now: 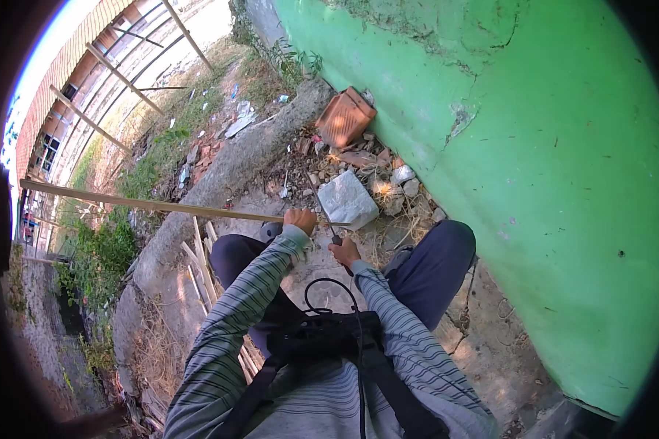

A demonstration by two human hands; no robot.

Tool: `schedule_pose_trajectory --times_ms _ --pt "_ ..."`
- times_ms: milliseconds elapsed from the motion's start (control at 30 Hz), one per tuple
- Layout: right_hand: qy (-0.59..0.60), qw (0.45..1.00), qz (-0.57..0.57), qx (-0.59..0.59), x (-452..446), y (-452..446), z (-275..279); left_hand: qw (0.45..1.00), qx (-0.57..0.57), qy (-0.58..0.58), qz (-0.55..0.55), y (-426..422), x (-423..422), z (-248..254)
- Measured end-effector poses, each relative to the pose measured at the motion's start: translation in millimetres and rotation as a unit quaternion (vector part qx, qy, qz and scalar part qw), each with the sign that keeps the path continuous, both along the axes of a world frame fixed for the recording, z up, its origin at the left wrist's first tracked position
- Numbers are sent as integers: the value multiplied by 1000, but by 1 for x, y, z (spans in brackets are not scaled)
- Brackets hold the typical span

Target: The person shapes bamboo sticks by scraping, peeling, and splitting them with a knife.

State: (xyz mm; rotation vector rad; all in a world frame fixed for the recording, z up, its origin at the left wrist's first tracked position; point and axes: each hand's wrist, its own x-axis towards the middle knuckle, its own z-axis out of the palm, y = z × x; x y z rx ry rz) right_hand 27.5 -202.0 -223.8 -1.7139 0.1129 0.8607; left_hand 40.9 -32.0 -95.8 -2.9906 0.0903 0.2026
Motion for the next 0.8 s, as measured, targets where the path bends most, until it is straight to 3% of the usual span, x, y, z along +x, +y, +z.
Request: schedule_pose_trajectory --times_ms 100,167,433,567,800 --pt "-16 1000 5 -6 2 5 -5 999 -1 -34 -24 8 3 -5" --pt "-202 975 33 -82 -2 5 -8 999 -11 -26 -21 8 4 -4" --pt "-194 979 23 -67 -6 -4 -20 992 -42 -117 -7 -4 -3 2" --pt "-183 981 27 -51 -9 -1 12 996 -49 -59 38 -4 4 9" --pt "-166 977 56 -118 -5 -12 -17 995 -54 -86 22 4 2 9"
